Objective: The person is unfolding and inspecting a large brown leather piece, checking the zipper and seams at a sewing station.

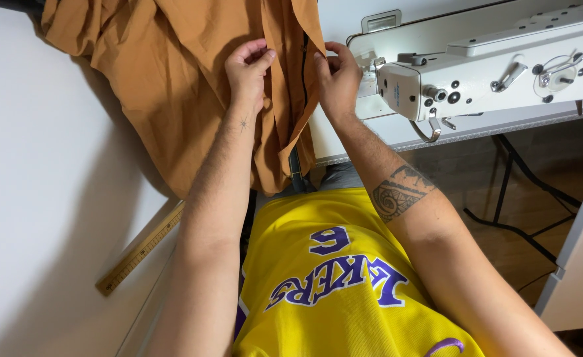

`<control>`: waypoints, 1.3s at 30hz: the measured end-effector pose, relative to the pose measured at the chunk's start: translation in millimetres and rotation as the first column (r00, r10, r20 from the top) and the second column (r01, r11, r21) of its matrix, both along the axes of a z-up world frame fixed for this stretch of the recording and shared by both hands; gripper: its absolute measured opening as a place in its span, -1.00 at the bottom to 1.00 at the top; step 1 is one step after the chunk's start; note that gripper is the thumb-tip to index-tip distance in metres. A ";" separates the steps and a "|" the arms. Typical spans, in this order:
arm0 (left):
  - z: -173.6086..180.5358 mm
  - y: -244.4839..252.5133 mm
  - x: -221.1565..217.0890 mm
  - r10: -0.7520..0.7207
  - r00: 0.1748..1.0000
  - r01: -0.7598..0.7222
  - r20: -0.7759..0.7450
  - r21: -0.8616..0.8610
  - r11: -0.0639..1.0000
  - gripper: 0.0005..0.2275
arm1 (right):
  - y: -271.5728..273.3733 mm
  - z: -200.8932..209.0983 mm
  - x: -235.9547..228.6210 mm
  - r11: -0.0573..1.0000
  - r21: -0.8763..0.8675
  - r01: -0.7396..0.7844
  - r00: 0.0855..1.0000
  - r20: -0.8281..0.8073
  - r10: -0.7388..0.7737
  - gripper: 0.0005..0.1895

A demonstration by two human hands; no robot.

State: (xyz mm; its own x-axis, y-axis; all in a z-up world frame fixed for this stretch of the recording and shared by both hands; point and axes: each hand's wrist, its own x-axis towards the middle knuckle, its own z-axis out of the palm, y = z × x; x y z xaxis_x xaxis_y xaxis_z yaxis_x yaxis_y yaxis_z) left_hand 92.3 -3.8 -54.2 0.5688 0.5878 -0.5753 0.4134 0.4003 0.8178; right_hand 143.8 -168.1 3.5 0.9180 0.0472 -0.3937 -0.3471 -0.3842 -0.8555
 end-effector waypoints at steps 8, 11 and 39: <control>5.7 -31.1 11.0 -0.210 0.976 0.114 0.059 0.684 0.720 -0.90 | 7.5 -8.6 0.5 0.999 -0.031 -0.022 0.998 0.064 0.024 -0.81; -4.1 -39.6 15.1 -0.213 0.973 0.214 -0.083 0.661 0.719 -0.87 | 8.8 -14.0 0.7 0.999 -0.041 -0.011 0.998 0.065 0.013 -0.81; 36.3 -55.0 -79.0 -0.345 0.921 0.389 -0.180 0.430 0.814 -0.72 | -10.3 -11.6 1.4 1.000 -0.016 0.015 0.999 0.049 -0.014 -0.83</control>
State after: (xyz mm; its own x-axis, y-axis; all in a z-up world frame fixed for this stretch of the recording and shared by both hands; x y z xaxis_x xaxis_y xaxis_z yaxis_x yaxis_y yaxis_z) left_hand 13.3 -58.8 -17.9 0.7538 0.5508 -0.3582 0.5351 -0.1983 0.8212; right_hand 145.1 -178.4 -8.1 0.9369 0.0280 -0.3486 -0.3103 -0.3932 -0.8655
